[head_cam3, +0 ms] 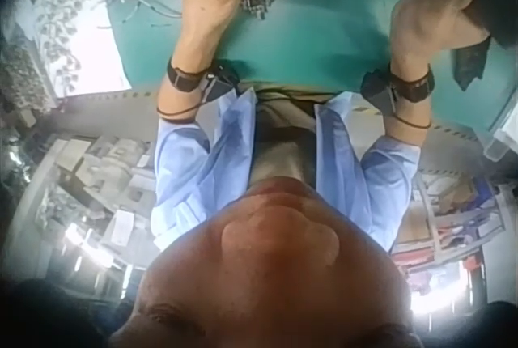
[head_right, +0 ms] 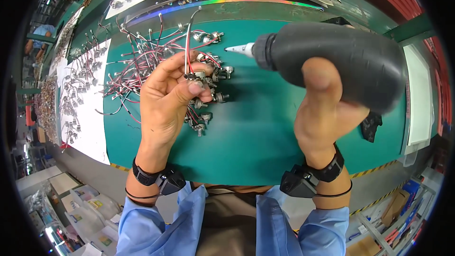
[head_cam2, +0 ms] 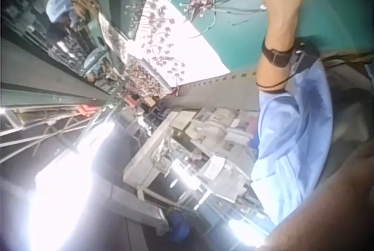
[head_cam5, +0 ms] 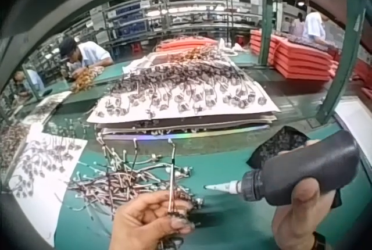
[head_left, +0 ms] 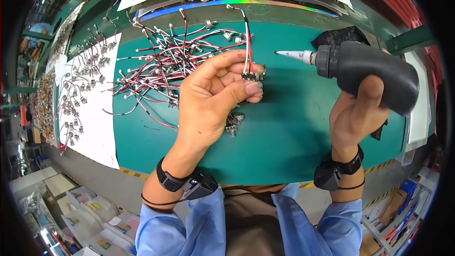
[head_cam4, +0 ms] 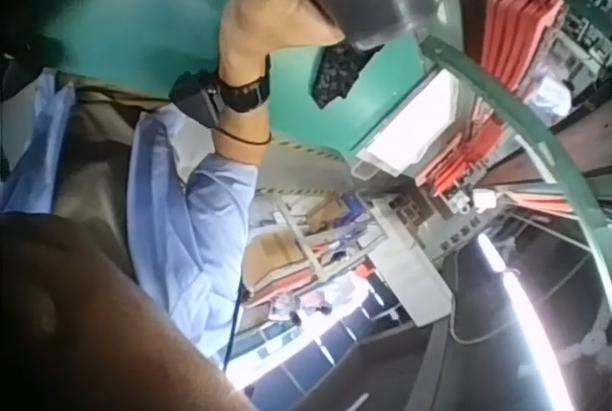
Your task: The person picks up a wire assembly from a pile, applies a substance to the connector using a squeeze bottle, and places the component onto a white sheet, repeating the process for several assemblies.
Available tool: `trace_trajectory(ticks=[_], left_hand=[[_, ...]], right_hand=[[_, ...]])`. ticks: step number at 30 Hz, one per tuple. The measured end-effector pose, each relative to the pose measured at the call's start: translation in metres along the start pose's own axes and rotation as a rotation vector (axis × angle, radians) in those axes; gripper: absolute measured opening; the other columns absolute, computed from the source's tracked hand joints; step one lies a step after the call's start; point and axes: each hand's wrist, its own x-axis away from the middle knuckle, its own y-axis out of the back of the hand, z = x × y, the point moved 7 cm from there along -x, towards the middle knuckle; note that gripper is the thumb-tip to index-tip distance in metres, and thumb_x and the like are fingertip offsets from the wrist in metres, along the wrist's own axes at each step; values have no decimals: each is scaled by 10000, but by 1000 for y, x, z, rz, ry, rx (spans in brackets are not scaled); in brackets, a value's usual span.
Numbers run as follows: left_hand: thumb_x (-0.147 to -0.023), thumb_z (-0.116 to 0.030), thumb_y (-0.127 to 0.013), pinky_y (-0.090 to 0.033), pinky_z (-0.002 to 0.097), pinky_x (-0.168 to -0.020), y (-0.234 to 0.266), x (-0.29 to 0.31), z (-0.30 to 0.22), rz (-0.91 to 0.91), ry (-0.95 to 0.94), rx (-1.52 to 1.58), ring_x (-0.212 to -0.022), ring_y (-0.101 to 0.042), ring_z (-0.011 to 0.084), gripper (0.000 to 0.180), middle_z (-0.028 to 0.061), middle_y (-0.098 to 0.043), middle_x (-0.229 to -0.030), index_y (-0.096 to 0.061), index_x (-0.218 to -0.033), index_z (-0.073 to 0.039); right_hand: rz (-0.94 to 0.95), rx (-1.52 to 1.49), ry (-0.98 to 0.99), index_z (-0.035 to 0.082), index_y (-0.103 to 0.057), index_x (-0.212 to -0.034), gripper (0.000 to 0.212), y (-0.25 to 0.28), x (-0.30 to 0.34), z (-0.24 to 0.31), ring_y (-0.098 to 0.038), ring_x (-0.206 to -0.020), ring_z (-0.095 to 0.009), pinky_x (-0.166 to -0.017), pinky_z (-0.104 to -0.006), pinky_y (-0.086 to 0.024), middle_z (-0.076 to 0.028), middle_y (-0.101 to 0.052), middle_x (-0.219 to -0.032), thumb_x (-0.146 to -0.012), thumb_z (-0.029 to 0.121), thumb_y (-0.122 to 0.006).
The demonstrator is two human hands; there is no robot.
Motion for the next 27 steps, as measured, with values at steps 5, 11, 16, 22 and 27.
trace_trajectory(ticks=[5, 11, 16, 22, 27], left_hand=[[-735, 76, -543, -507, 256, -617, 4, -1, 1, 5, -10, 26, -698, -578, 155, 303, 157, -568, -914, -465, -1027, 49], [-738, 64, -547, -509, 249, -594, 1, -3, 0, 2, 11, 16, -702, -581, 159, 268, 168, -568, -910, -469, -994, 45], [-731, 66, -554, -508, 240, -584, 2, -4, -1, -10, 18, 16, -697, -579, 157, 254, 165, -568, -908, -476, -971, 47], [-718, 85, -553, -498, 227, -593, 11, 4, -15, -67, -91, -106, -698, -571, 147, 242, 140, -560, -890, -493, -949, 44], [-709, 86, -562, -492, 223, -608, 50, 62, -80, -281, -386, -411, -723, -563, 142, 199, 119, -525, -938, -526, -899, 40]], right_hand=[[-71, -317, -304, 42, -481, -943, 351, 6, -5, -32, -423, -608, -66, -589, -208, -360, -18, -499, -796, -808, 363, -519], [-124, -556, -534, 74, -481, -878, 306, -3, 0, -40, -324, -502, -44, -502, -198, -301, 4, -501, -746, -816, 373, -503], [-109, -755, -681, 79, -487, -855, 260, -12, 3, -55, -317, -471, -48, -466, -190, -290, -9, -517, -723, -839, 338, -476], [-91, -952, -829, 76, -504, -845, 248, -17, 11, -81, -317, -446, -51, -443, -184, -281, -20, -539, -725, -841, 323, -476], [-24, -980, -840, 67, -510, -864, 242, -17, 14, -94, -332, -450, -62, -437, -178, -280, -40, -544, -753, -843, 305, -475]])
